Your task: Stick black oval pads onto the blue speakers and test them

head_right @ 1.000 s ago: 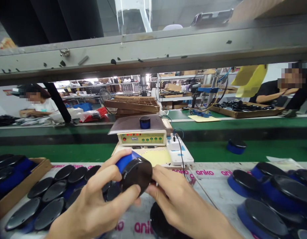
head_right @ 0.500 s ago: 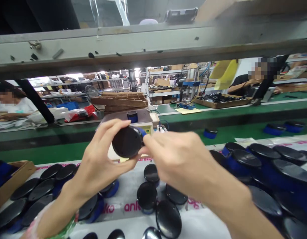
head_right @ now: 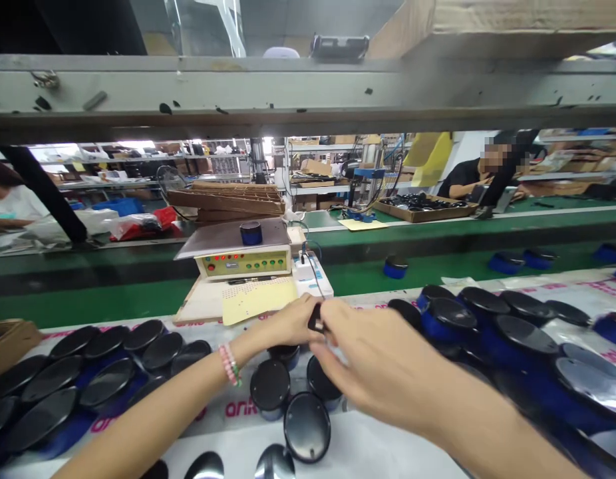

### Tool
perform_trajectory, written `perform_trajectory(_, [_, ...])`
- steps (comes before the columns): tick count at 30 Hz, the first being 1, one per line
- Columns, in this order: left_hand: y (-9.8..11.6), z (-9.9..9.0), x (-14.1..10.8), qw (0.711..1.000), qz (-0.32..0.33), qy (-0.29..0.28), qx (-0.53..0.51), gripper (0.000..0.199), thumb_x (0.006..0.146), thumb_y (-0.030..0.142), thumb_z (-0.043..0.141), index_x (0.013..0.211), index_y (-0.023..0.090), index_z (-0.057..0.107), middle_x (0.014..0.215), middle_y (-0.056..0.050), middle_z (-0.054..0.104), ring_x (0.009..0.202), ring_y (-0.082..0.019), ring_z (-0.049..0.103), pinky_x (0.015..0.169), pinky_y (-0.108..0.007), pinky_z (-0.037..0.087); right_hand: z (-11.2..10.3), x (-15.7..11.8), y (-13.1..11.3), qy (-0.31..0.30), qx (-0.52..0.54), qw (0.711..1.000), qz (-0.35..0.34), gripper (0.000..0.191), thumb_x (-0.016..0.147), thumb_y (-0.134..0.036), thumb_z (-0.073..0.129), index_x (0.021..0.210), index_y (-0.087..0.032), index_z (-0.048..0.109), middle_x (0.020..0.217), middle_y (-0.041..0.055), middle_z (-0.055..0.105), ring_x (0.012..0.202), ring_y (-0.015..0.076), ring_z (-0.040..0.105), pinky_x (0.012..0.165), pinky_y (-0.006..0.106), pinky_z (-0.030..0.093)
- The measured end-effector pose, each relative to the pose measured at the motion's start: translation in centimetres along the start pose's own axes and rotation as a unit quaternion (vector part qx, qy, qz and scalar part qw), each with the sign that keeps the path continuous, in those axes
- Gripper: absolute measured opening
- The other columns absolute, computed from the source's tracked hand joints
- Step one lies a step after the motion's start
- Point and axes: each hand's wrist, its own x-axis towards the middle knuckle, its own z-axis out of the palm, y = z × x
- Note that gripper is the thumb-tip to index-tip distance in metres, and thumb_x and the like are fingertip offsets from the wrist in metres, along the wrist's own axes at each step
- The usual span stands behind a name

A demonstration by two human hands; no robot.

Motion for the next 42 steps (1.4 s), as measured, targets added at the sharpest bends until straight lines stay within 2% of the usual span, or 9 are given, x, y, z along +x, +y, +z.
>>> perform_trajectory(2, [-0.1, -0.6, -1.1, 0.999, -0.030, -0.022, 0.025, 0.059, 0.071, 0.044, 0.068, 0.117, 0.014, 0.048, 0.117, -0.015, 0.054, 0.105, -0.031, 0.057, 0.088, -0.040, 0.048, 2.6, -0.9, 0.6, -0.103, 0.038, 0.994, -0.007, 0.008, 0.083, -0.017, 0.046, 0.084, -0.023, 0.042, 0.074, 0.0023, 0.056, 0.059, 0.0195, 0.053, 0.050, 0.029, 0.037])
perform_trajectory(5, [-0.2, -1.9, -3.6, 0.994, -0.076, -0.045, 0.062, 0.064, 0.071, 0.053, 0.063, 0.118, 0.013, 0.047, 0.115, -0.018, 0.054, 0.101, -0.037, 0.059, 0.080, -0.047, 0.049, 5.3, -1.9, 1.5, -0.195, 0.126, 0.973, 0.002, 0.031, 0.073, -0.007, 0.049, 0.101, -0.022, 0.046, 0.092, 0.0058, 0.057, 0.082, 0.0231, 0.058, 0.064, 0.032, 0.047])
perform_trajectory(9, [-0.4, -2.3, -5.1, 0.992, -0.076, -0.070, 0.074, 0.047, 0.065, 0.038, 0.067, 0.105, 0.016, 0.055, 0.101, -0.012, 0.062, 0.091, -0.033, 0.062, 0.075, -0.041, 0.051, 6.6, -0.9, 1.3, -0.197, 0.191, 0.961, 0.028, 0.020, 0.071, -0.009, 0.052, 0.084, -0.023, 0.045, 0.081, 0.0019, 0.054, 0.078, 0.0222, 0.055, 0.059, 0.031, 0.046])
perform_trajectory(16, [-1.9, -1.9, -4.7, 0.998, -0.020, -0.035, 0.049, 0.057, 0.074, 0.031, 0.062, 0.127, 0.020, 0.047, 0.118, -0.012, 0.057, 0.107, -0.031, 0.058, 0.092, -0.042, 0.047, 7.0, -0.1, 1.7, -0.205, 0.193, 0.958, 0.064, 0.026, 0.063, -0.005, 0.052, 0.079, -0.023, 0.042, 0.081, 0.0007, 0.052, 0.074, 0.0213, 0.052, 0.057, 0.030, 0.041])
perform_trajectory(23, [2.2, -2.8, -7.8, 0.994, 0.075, 0.003, -0.082, 0.088, 0.070, 0.043, 0.073, 0.141, 0.023, 0.027, 0.145, -0.010, 0.036, 0.132, -0.026, 0.037, 0.108, -0.037, 0.035, 3.9, -0.2, 1.4, -0.072, 0.328, 0.940, 0.062, 0.015, 0.083, -0.025, 0.056, 0.088, -0.023, 0.043, 0.121, 0.0057, 0.046, 0.108, 0.0223, 0.049, 0.088, 0.034, 0.046])
perform_trajectory(28, [3.8, -3.1, -8.7, 0.973, 0.053, 0.046, -0.220, 0.074, 0.068, 0.043, 0.076, 0.132, 0.029, 0.041, 0.113, -0.002, 0.064, 0.097, -0.023, 0.062, 0.082, -0.035, 0.052, 4.0, 0.2, 0.4, -0.056, 0.486, 0.865, 0.110, 0.048, 0.085, -0.040, 0.056, 0.124, -0.026, 0.034, 0.117, 0.0070, 0.046, 0.108, 0.0235, 0.051, 0.092, 0.038, 0.045])
perform_trajectory(32, [3.7, -2.9, -9.2, 0.980, 0.060, 0.086, -0.169, 0.075, 0.069, 0.035, 0.077, 0.134, 0.031, 0.039, 0.123, -0.002, 0.060, 0.109, -0.024, 0.059, 0.092, -0.036, 0.049, 4.7, 1.1, -0.3, -0.029, 0.577, 0.799, 0.167, 0.042, 0.084, -0.054, 0.054, 0.111, -0.023, 0.046, 0.102, 0.0044, 0.051, 0.103, 0.0240, 0.052, 0.091, 0.038, 0.046])
perform_trajectory(37, [2.6, -2.2, -9.8, 0.992, 0.051, 0.118, -0.009, 0.086, 0.071, 0.028, 0.075, 0.141, 0.017, 0.027, 0.140, -0.015, 0.045, 0.126, -0.029, 0.046, 0.104, -0.045, 0.041, 4.7, 2.5, -1.2, -0.017, 0.574, 0.791, 0.211, 0.035, 0.081, -0.054, 0.058, 0.080, -0.022, 0.044, 0.093, 0.0022, 0.053, 0.092, 0.0207, 0.054, 0.081, 0.033, 0.051])
perform_trajectory(42, [2.1, -2.2, -10.7, 0.979, 0.109, 0.148, 0.082, 0.085, 0.076, 0.024, 0.071, 0.142, 0.021, 0.018, 0.137, -0.010, 0.048, 0.124, -0.024, 0.048, 0.103, -0.040, 0.045, 5.3, 3.5, -2.0, 0.028, 0.560, 0.796, 0.227, 0.031, 0.078, -0.051, 0.059, 0.080, -0.023, 0.047, 0.082, -0.0003, 0.052, 0.081, 0.0189, 0.055, 0.070, 0.029, 0.052])
